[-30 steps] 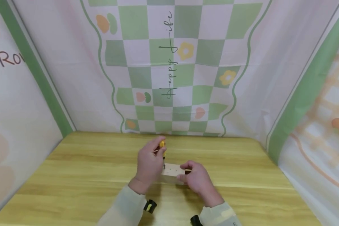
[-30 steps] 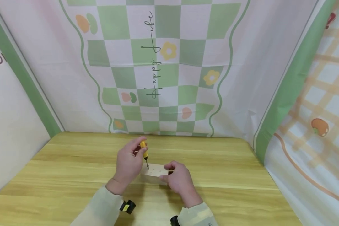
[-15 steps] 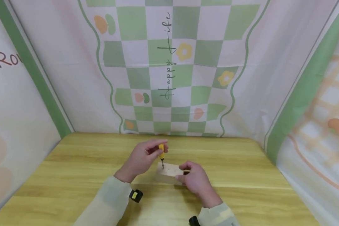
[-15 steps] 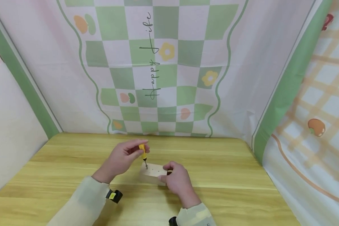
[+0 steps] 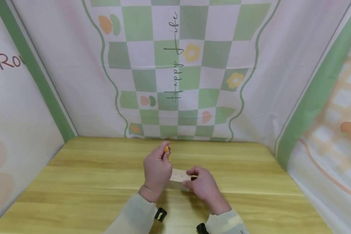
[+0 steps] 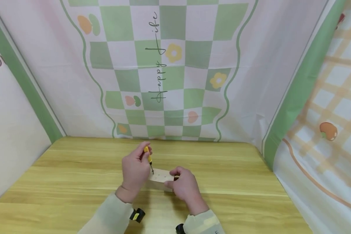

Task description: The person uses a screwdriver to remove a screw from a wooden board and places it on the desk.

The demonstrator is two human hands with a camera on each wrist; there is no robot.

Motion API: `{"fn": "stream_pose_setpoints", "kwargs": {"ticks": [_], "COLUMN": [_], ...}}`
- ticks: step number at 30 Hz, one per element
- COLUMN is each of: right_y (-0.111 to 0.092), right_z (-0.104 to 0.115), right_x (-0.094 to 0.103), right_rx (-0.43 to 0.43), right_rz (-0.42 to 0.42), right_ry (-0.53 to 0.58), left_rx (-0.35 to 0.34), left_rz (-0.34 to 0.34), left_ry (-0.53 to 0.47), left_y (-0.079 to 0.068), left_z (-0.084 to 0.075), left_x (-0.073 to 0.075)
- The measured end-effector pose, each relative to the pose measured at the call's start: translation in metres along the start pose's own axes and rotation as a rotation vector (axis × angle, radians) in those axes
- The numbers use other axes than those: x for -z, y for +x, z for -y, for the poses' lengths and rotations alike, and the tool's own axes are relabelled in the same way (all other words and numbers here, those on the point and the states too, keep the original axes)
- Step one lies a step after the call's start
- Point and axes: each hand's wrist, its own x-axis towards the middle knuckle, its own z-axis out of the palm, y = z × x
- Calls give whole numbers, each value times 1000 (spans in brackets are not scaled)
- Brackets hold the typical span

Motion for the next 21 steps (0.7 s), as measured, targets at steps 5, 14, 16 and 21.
{"fn": "stream_pose_setpoints", "kwargs": {"ticks": [5, 14, 16, 21], "right_y": [-1, -2, -2, -3], "right_z": [0, -1, 0, 2], "right_x": [1, 1, 2, 2], "right_rx": [-8, -11, -14, -13], "right_rz": [10, 0, 6, 19], "right_ry": [6, -2, 8, 36], "left_rx": [91, 264, 264, 242], "left_rz": [261, 837, 864, 832], "left_ry": [-304, -644, -658, -576], "left_y": [4, 35, 39, 43], "left_z": [8, 36, 41, 44], "left_x": [13, 45, 45, 42]}}
